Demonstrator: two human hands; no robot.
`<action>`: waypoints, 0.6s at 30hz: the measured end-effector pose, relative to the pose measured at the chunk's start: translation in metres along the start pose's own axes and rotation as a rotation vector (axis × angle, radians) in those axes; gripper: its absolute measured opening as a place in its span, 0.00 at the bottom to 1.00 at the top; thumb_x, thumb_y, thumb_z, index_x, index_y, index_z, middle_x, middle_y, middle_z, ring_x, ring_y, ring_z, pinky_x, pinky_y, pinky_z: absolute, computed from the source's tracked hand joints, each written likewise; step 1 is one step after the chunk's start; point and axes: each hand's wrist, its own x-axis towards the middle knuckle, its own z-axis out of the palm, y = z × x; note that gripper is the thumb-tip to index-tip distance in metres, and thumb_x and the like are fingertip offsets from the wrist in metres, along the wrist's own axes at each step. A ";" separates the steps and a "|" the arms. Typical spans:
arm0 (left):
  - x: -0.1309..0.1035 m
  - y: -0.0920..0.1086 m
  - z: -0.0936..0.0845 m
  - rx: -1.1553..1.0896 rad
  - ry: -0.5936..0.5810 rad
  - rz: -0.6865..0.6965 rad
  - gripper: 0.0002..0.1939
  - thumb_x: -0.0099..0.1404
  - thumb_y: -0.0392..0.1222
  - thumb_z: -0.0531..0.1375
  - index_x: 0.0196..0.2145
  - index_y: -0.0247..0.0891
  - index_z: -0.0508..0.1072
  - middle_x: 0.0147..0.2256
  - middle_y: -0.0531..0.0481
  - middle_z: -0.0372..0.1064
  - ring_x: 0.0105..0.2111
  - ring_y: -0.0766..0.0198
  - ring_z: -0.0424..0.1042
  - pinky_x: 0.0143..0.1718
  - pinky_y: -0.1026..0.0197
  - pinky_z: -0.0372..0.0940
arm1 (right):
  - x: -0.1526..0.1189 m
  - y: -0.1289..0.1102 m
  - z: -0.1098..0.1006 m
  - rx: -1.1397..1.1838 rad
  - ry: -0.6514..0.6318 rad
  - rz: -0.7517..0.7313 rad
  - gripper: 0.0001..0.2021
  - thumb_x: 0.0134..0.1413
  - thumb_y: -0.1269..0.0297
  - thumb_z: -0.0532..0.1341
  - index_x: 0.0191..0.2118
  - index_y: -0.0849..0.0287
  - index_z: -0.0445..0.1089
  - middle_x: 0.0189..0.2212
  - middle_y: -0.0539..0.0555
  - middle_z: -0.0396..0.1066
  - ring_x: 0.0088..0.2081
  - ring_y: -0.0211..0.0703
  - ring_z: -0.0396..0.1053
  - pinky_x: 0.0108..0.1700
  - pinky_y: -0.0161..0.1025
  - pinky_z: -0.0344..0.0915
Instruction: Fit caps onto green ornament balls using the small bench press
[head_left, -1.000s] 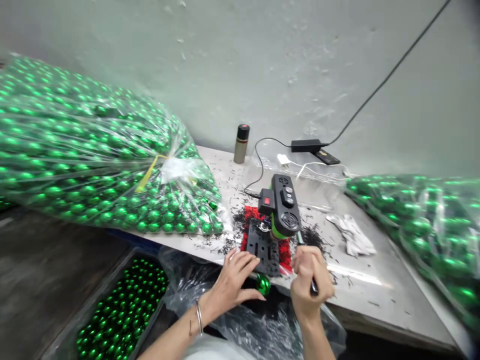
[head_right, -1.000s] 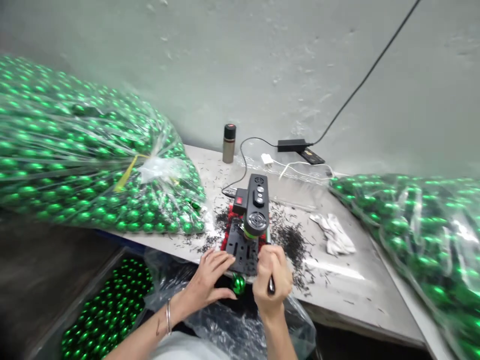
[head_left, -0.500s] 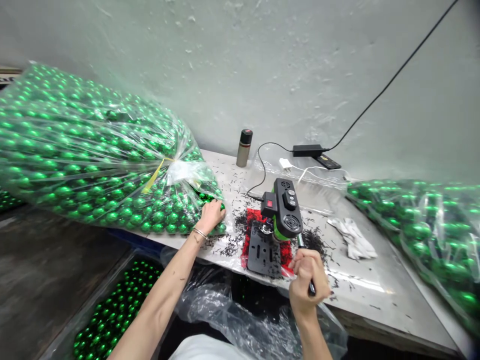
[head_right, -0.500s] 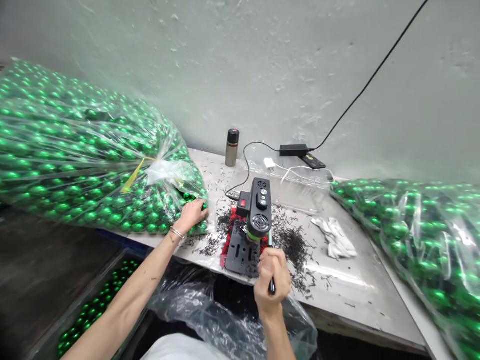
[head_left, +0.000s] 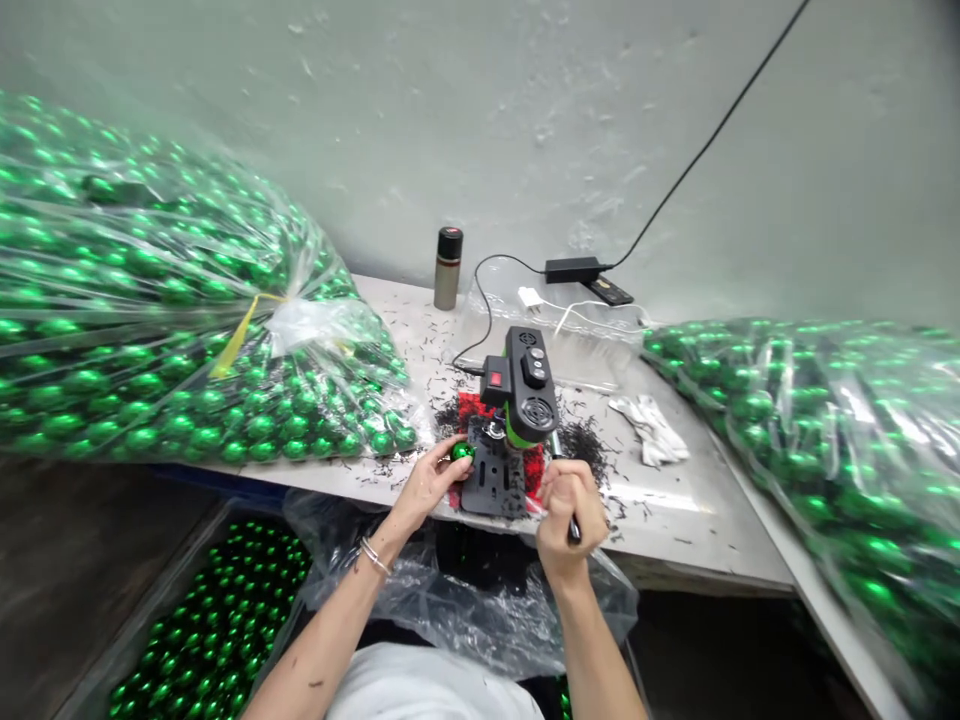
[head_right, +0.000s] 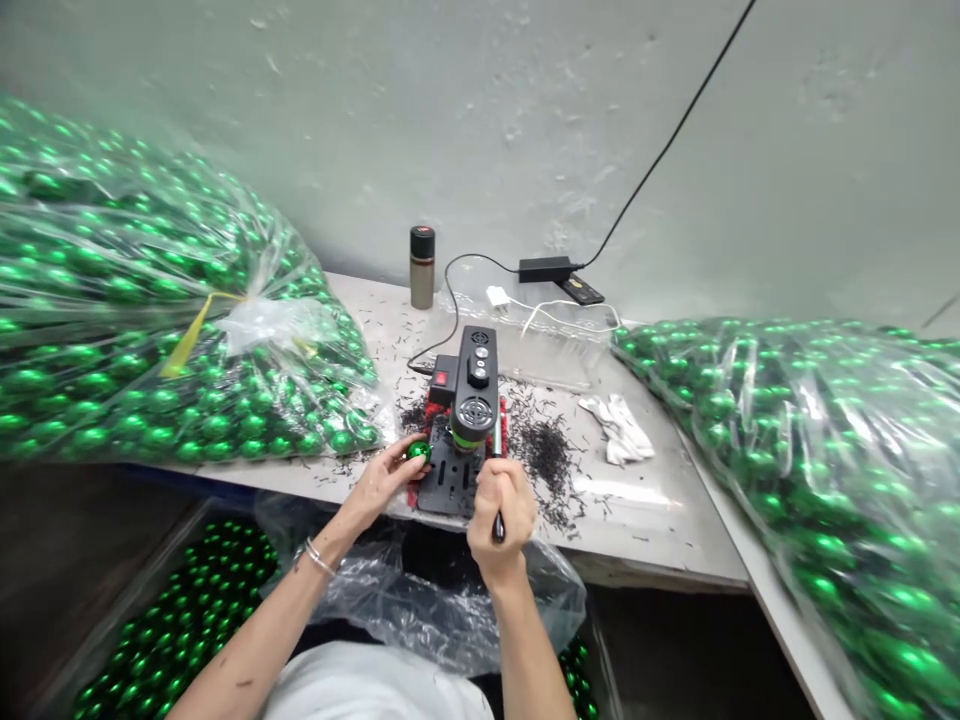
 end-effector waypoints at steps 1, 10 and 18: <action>0.002 -0.003 0.004 0.050 -0.003 0.016 0.28 0.62 0.51 0.62 0.57 0.35 0.70 0.39 0.45 0.78 0.38 0.58 0.78 0.42 0.55 0.73 | 0.001 -0.001 0.000 -0.004 -0.004 -0.004 0.16 0.62 0.74 0.51 0.23 0.56 0.59 0.25 0.50 0.64 0.28 0.38 0.64 0.29 0.38 0.60; 0.005 0.002 0.022 0.652 -0.032 0.342 0.15 0.62 0.40 0.63 0.47 0.39 0.74 0.41 0.44 0.77 0.40 0.54 0.77 0.46 0.53 0.71 | 0.002 -0.002 0.000 0.001 -0.016 -0.022 0.15 0.62 0.75 0.51 0.24 0.56 0.59 0.23 0.49 0.62 0.29 0.38 0.64 0.30 0.37 0.60; 0.016 0.000 0.023 0.804 -0.099 0.423 0.16 0.65 0.44 0.63 0.50 0.37 0.75 0.42 0.43 0.75 0.42 0.54 0.75 0.46 0.54 0.70 | 0.001 -0.002 0.001 0.017 -0.024 -0.015 0.14 0.61 0.76 0.51 0.25 0.56 0.59 0.24 0.48 0.61 0.29 0.37 0.64 0.29 0.36 0.61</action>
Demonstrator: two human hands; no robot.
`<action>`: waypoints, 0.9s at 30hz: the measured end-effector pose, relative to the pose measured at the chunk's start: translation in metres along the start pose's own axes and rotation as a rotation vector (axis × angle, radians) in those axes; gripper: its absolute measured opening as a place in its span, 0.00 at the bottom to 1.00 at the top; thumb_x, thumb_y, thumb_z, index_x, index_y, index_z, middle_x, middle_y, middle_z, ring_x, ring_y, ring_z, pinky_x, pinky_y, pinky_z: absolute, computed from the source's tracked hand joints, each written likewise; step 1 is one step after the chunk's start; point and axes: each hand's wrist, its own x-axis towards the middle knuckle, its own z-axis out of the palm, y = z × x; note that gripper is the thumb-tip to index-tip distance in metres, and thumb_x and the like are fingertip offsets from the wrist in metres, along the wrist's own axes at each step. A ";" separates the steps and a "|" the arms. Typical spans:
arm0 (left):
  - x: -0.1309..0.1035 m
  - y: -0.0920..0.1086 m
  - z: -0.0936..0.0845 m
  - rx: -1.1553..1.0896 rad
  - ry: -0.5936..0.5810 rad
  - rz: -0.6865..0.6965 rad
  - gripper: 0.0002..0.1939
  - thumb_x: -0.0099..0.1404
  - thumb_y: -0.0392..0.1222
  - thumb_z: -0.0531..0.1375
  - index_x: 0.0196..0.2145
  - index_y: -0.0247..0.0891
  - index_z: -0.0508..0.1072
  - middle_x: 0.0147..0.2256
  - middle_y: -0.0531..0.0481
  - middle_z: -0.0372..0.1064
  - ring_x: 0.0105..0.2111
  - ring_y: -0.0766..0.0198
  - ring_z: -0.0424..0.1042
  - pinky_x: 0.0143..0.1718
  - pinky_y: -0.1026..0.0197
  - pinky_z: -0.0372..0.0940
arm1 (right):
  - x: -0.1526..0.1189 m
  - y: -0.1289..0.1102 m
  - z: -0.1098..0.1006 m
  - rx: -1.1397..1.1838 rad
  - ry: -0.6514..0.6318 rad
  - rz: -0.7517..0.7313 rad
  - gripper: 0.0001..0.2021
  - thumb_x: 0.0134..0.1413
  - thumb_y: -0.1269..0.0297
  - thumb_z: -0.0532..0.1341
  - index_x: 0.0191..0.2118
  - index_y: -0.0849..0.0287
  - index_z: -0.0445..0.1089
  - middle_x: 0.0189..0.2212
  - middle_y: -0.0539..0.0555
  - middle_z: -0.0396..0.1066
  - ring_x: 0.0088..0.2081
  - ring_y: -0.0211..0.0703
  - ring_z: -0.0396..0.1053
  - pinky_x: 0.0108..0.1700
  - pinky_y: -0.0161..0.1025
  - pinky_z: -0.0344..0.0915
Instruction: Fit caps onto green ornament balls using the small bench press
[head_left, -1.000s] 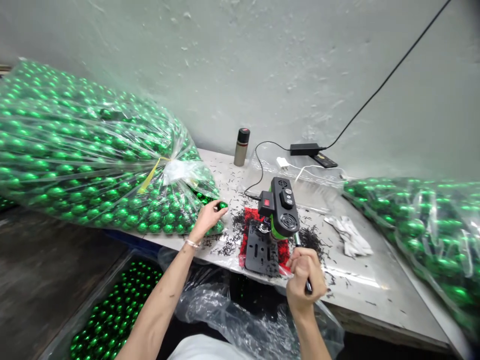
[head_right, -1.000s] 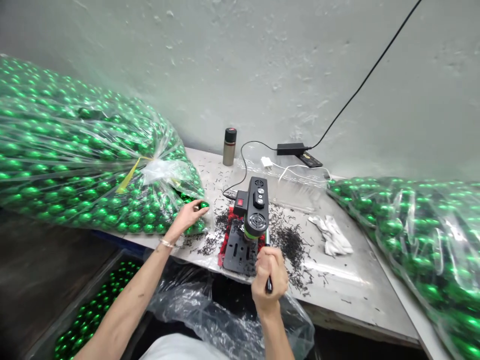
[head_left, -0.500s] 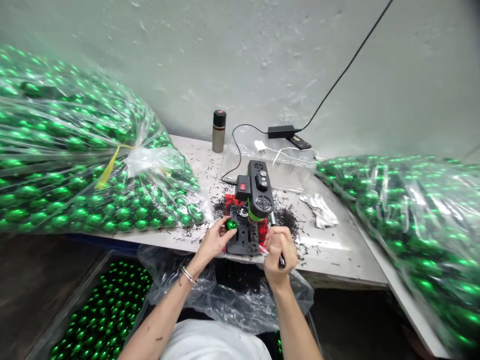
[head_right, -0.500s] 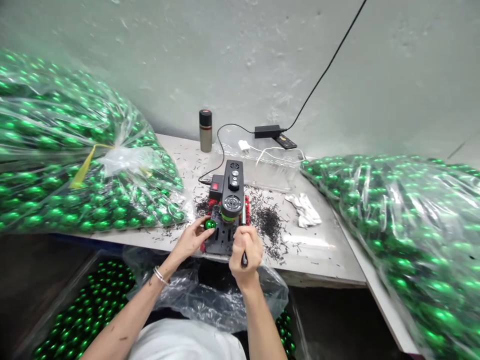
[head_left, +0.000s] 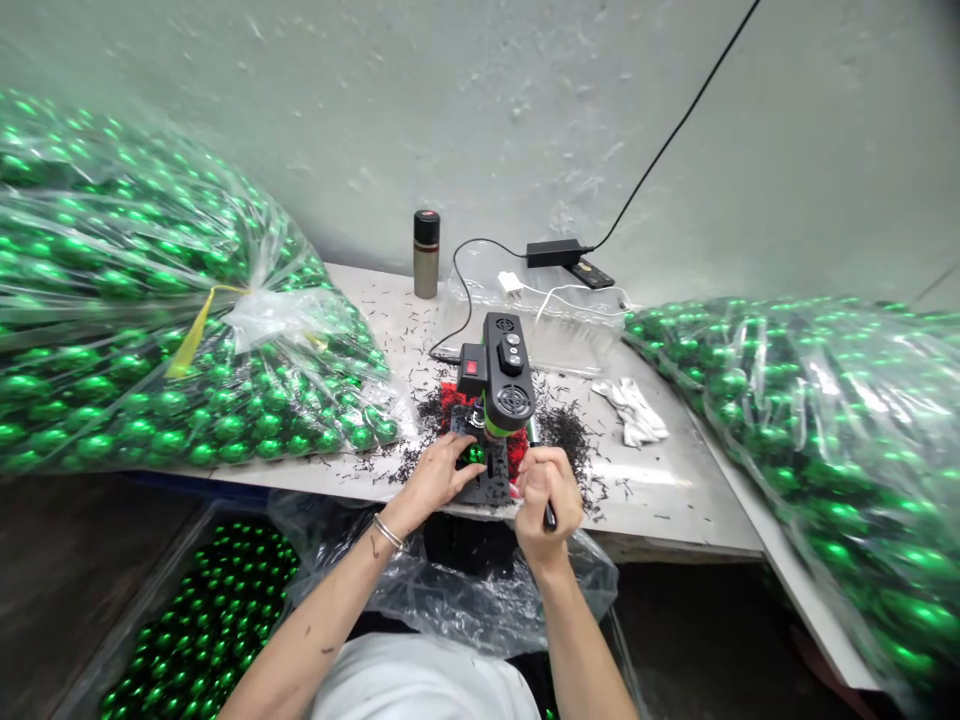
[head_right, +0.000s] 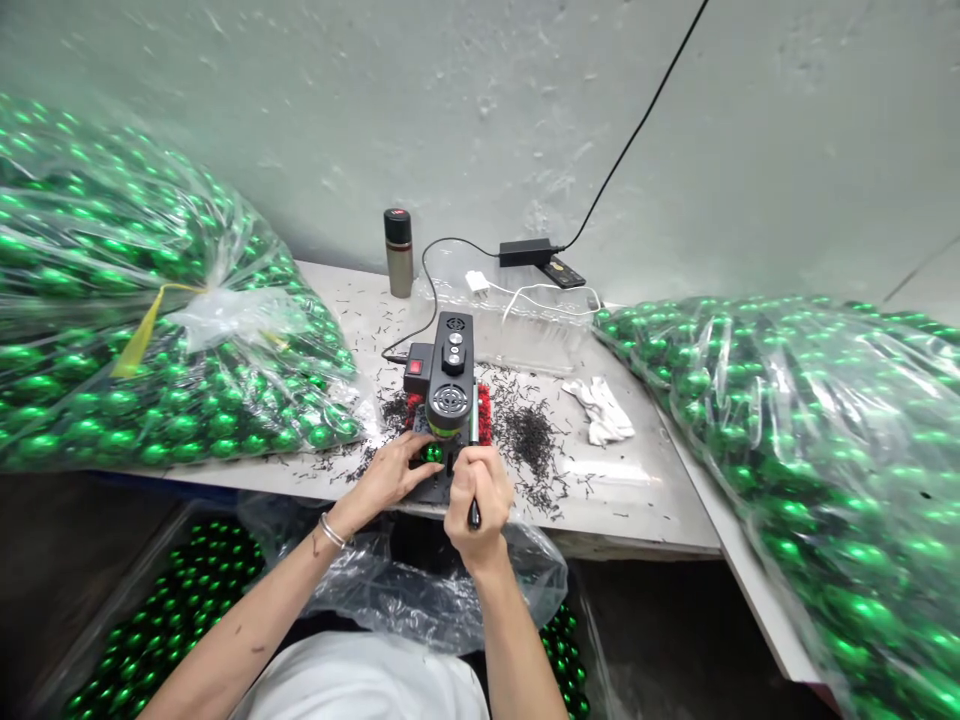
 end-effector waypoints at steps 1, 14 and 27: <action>0.001 -0.002 0.002 -0.003 0.007 0.002 0.17 0.65 0.45 0.63 0.50 0.37 0.75 0.42 0.43 0.75 0.42 0.54 0.75 0.46 0.54 0.70 | 0.000 -0.001 0.000 -0.001 -0.002 0.001 0.14 0.61 0.76 0.51 0.25 0.56 0.59 0.24 0.48 0.61 0.29 0.37 0.64 0.29 0.36 0.61; -0.005 -0.014 0.027 -0.034 0.190 0.093 0.18 0.66 0.51 0.64 0.48 0.40 0.77 0.43 0.44 0.75 0.44 0.54 0.71 0.47 0.52 0.65 | -0.037 0.029 0.009 0.055 0.024 -0.051 0.13 0.65 0.70 0.49 0.26 0.56 0.60 0.28 0.50 0.63 0.28 0.37 0.64 0.31 0.40 0.65; -0.005 -0.016 0.030 -0.058 0.205 0.098 0.18 0.64 0.51 0.65 0.47 0.37 0.77 0.43 0.42 0.75 0.44 0.53 0.71 0.47 0.50 0.66 | -0.051 0.050 0.016 -0.033 0.010 -0.149 0.14 0.67 0.67 0.46 0.28 0.55 0.59 0.29 0.49 0.63 0.30 0.38 0.67 0.41 0.46 0.68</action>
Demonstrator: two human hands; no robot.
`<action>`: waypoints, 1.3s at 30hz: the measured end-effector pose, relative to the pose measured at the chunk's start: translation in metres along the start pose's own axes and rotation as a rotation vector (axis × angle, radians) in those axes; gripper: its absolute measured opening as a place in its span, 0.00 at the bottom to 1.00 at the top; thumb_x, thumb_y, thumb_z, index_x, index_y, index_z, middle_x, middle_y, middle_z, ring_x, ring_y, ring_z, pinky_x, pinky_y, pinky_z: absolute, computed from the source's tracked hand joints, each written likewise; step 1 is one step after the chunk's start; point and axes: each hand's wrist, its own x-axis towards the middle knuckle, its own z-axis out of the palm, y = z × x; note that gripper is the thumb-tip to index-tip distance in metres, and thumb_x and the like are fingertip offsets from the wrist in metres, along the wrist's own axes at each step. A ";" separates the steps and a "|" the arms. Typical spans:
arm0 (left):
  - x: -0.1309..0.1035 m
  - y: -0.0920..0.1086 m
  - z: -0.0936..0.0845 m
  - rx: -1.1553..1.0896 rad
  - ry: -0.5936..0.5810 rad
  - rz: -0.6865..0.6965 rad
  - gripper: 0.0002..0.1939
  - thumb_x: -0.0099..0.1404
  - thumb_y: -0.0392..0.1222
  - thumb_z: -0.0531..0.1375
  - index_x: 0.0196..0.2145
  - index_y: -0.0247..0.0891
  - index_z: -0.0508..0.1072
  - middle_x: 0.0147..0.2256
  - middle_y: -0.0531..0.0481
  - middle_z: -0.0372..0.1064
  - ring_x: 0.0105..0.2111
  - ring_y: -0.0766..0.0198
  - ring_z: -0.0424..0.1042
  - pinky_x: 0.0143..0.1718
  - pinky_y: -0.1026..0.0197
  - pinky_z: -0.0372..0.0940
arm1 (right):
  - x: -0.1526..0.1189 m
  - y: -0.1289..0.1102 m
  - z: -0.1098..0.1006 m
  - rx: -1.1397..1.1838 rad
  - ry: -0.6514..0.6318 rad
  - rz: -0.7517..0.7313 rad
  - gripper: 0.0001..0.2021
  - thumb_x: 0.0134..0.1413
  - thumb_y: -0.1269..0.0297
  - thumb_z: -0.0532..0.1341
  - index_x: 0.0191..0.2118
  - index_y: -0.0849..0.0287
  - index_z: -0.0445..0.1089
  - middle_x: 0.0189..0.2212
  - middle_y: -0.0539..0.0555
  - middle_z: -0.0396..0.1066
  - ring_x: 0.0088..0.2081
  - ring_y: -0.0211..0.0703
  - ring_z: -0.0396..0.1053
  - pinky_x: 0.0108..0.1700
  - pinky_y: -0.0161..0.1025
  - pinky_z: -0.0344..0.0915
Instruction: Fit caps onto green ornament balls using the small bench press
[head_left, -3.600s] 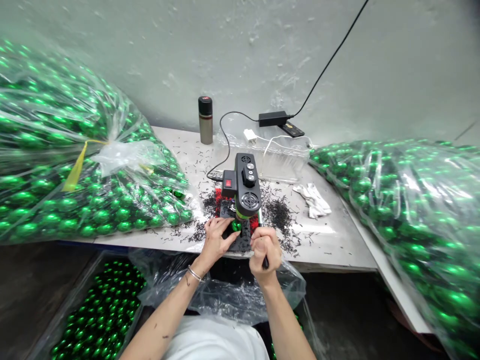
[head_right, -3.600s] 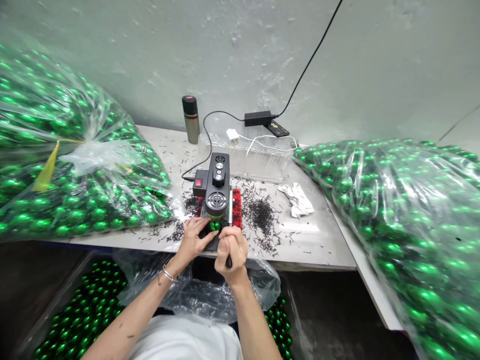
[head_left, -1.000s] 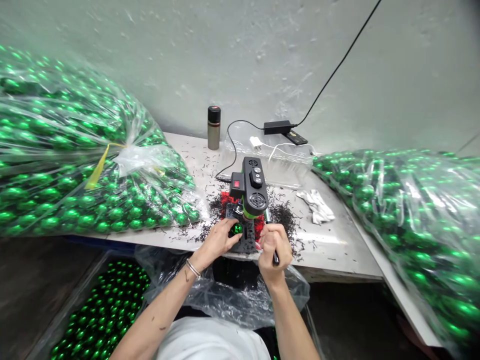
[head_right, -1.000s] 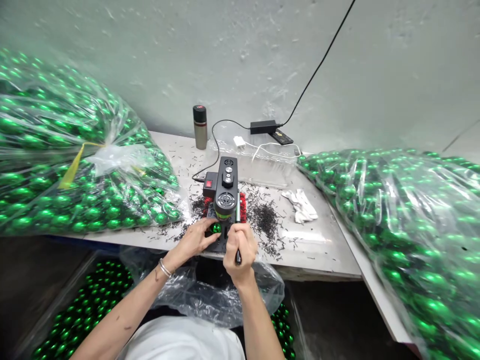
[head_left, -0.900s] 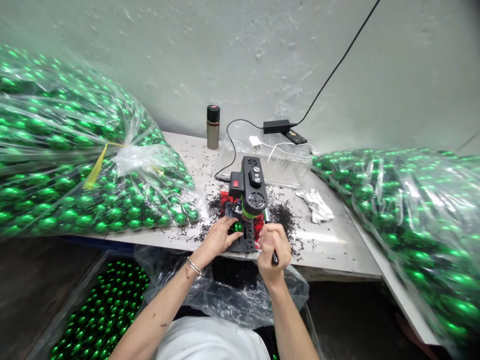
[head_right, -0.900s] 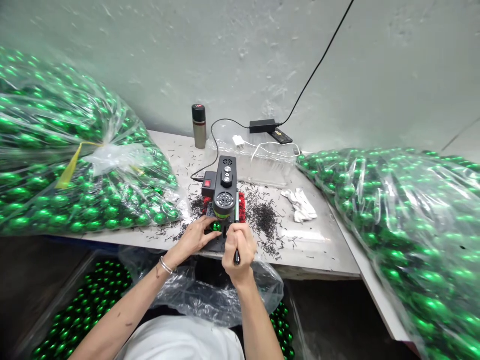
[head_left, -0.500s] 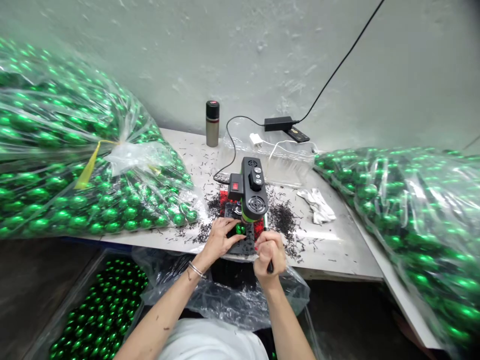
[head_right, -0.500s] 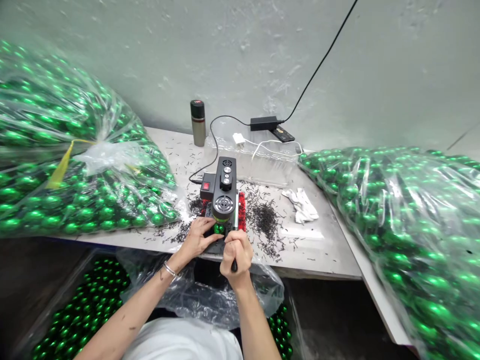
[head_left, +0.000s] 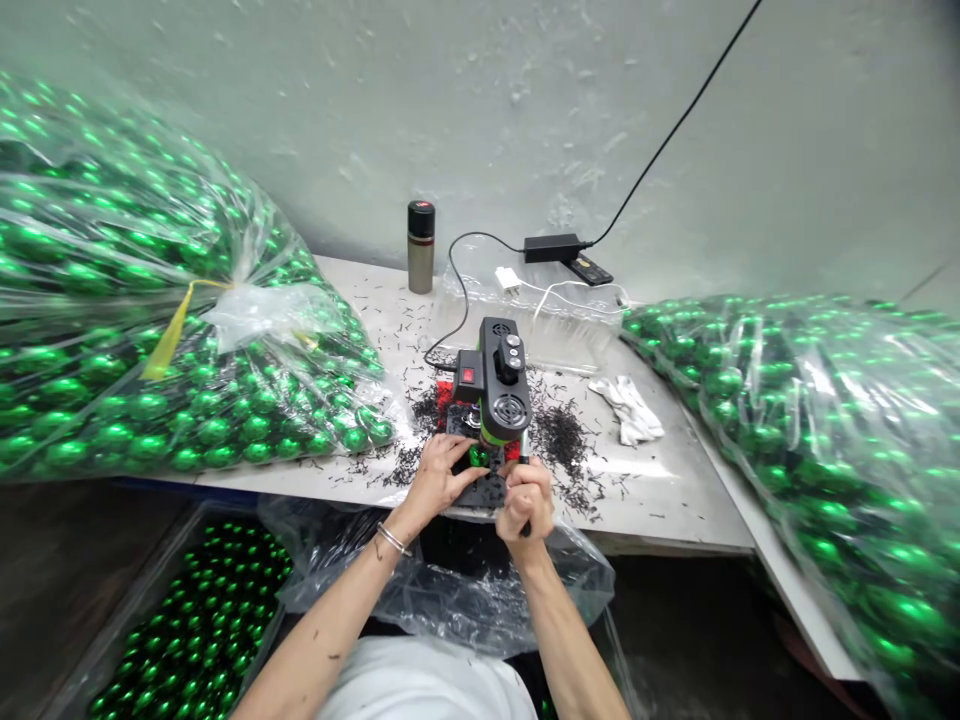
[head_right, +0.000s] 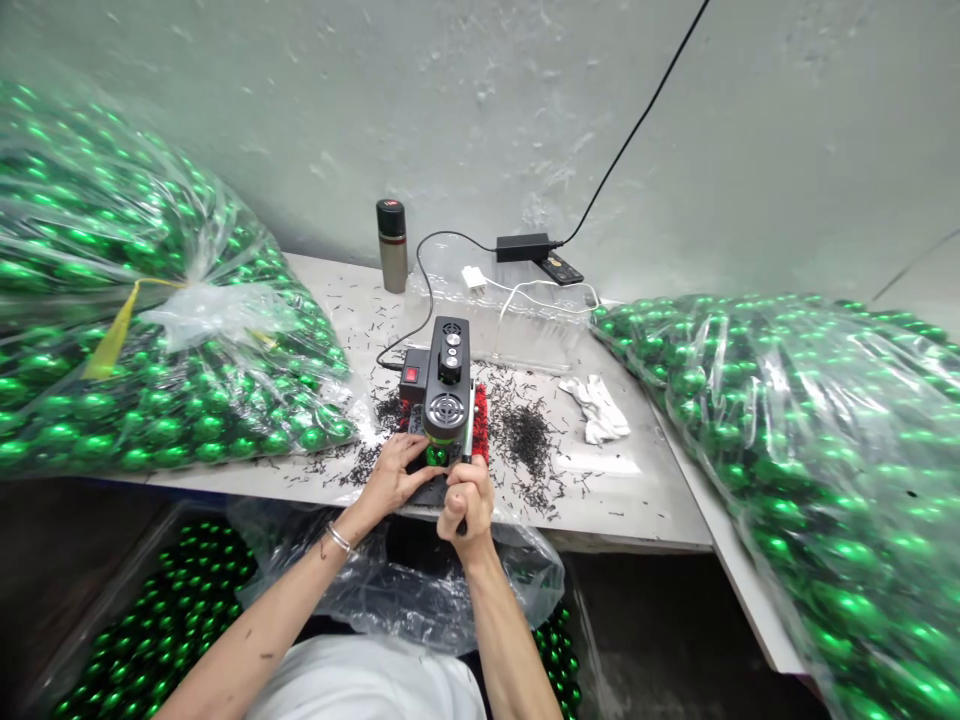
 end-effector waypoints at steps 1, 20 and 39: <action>0.000 -0.001 0.000 -0.003 0.003 0.001 0.18 0.64 0.50 0.65 0.47 0.37 0.77 0.42 0.42 0.75 0.44 0.53 0.71 0.48 0.50 0.66 | 0.001 0.000 0.000 -0.009 -0.028 -0.033 0.14 0.67 0.67 0.46 0.28 0.55 0.59 0.29 0.49 0.62 0.30 0.38 0.67 0.39 0.44 0.67; -0.020 -0.002 -0.072 0.254 0.072 -0.091 0.19 0.71 0.47 0.55 0.55 0.36 0.69 0.57 0.37 0.67 0.57 0.50 0.65 0.59 0.46 0.60 | 0.062 -0.039 -0.014 0.064 0.077 0.185 0.16 0.63 0.74 0.52 0.23 0.57 0.58 0.24 0.49 0.62 0.28 0.36 0.63 0.29 0.37 0.58; 0.061 -0.046 -0.122 -0.107 0.164 -0.564 0.20 0.67 0.45 0.60 0.52 0.33 0.65 0.37 0.44 0.74 0.37 0.56 0.76 0.44 0.51 0.70 | 0.053 -0.037 -0.012 0.068 0.052 0.163 0.16 0.63 0.75 0.51 0.22 0.57 0.58 0.24 0.50 0.62 0.27 0.37 0.63 0.27 0.37 0.60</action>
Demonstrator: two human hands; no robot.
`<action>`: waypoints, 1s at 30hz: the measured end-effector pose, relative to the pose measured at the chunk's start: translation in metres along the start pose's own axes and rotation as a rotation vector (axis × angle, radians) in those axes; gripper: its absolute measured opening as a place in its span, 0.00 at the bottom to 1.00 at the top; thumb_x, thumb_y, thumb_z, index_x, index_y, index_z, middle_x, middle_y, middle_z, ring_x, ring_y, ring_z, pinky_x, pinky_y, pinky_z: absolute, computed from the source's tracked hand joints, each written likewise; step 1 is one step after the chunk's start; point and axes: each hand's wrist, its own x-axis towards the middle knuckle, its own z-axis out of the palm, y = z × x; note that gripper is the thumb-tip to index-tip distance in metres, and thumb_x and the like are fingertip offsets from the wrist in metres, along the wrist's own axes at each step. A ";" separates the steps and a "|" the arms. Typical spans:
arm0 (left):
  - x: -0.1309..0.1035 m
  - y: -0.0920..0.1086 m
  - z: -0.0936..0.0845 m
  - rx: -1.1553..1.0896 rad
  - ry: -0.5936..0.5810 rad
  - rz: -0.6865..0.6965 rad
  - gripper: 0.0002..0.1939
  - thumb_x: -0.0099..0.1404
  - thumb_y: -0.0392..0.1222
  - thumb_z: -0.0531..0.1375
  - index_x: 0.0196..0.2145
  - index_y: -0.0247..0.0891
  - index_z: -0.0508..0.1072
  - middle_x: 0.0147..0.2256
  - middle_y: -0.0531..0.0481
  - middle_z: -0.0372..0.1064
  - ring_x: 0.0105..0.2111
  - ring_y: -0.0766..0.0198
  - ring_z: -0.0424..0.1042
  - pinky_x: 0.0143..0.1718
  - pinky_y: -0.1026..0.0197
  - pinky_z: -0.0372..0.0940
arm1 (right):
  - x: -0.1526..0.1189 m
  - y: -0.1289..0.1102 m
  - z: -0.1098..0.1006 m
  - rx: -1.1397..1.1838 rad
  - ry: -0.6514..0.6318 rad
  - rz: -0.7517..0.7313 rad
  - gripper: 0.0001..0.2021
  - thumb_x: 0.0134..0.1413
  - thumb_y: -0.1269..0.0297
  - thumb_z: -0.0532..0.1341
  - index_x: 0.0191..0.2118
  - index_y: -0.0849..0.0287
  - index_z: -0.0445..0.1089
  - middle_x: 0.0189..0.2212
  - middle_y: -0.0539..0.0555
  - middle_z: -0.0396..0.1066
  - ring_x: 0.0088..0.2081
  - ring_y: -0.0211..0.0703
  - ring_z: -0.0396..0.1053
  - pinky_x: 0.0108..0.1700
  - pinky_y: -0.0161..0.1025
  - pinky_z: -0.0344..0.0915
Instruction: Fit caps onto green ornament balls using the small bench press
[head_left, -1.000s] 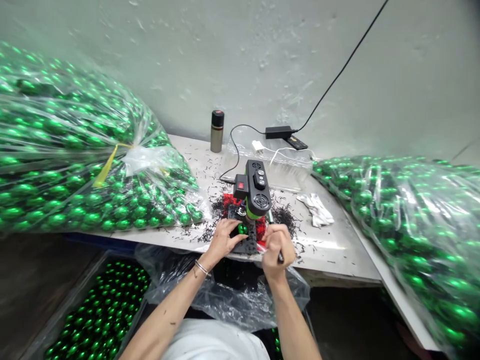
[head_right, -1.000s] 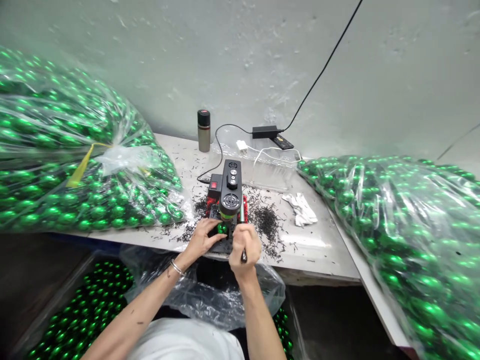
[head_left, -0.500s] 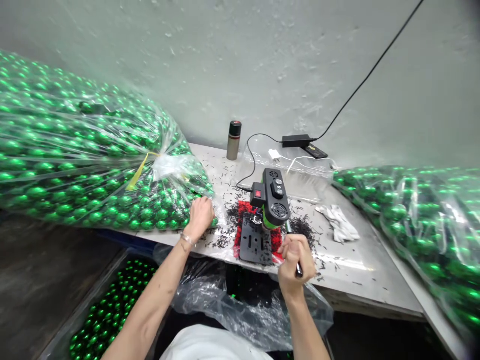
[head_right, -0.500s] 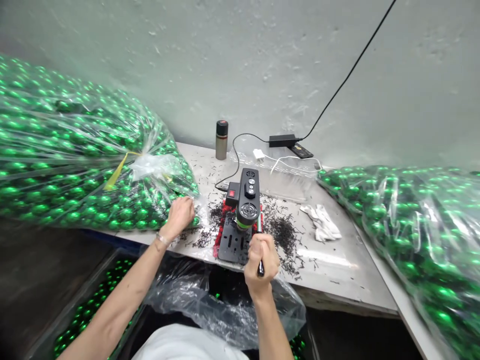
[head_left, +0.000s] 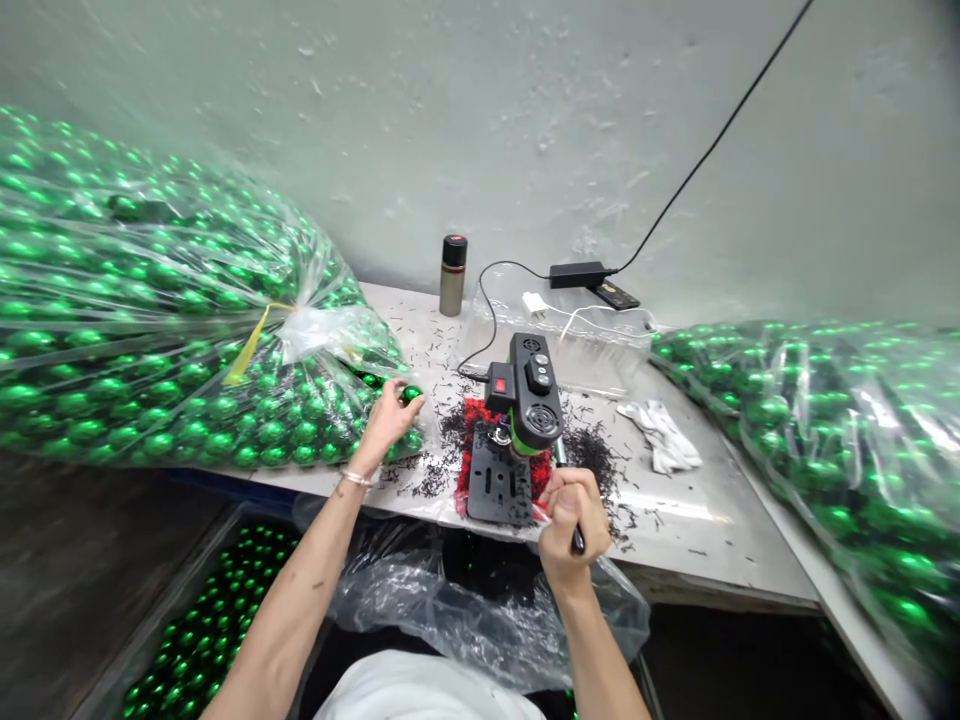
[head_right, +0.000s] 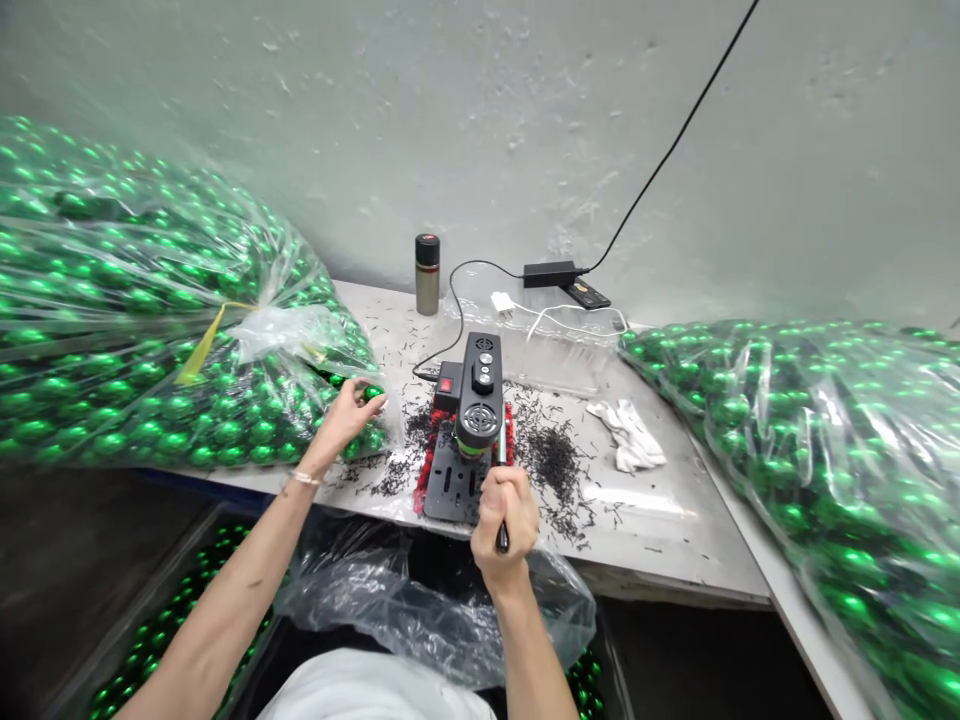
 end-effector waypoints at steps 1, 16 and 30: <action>-0.011 0.002 -0.001 -0.077 -0.017 -0.023 0.22 0.68 0.47 0.59 0.54 0.33 0.63 0.38 0.43 0.74 0.36 0.57 0.76 0.43 0.51 0.71 | 0.000 0.000 0.000 0.000 0.005 0.000 0.16 0.63 0.75 0.51 0.22 0.57 0.58 0.24 0.50 0.62 0.27 0.37 0.63 0.27 0.37 0.59; -0.089 0.014 0.083 -0.063 -0.386 0.134 0.20 0.64 0.49 0.61 0.50 0.36 0.73 0.34 0.47 0.76 0.32 0.59 0.74 0.37 0.56 0.70 | 0.003 -0.006 -0.003 -0.042 -0.061 -0.008 0.14 0.62 0.75 0.51 0.25 0.56 0.58 0.26 0.50 0.62 0.27 0.36 0.63 0.28 0.37 0.60; -0.088 0.013 0.096 0.281 -0.306 0.472 0.16 0.68 0.48 0.61 0.48 0.36 0.75 0.41 0.41 0.74 0.42 0.52 0.75 0.46 0.52 0.69 | 0.002 -0.005 -0.003 -0.033 -0.075 -0.043 0.12 0.61 0.77 0.51 0.28 0.56 0.59 0.27 0.49 0.61 0.28 0.36 0.63 0.29 0.36 0.60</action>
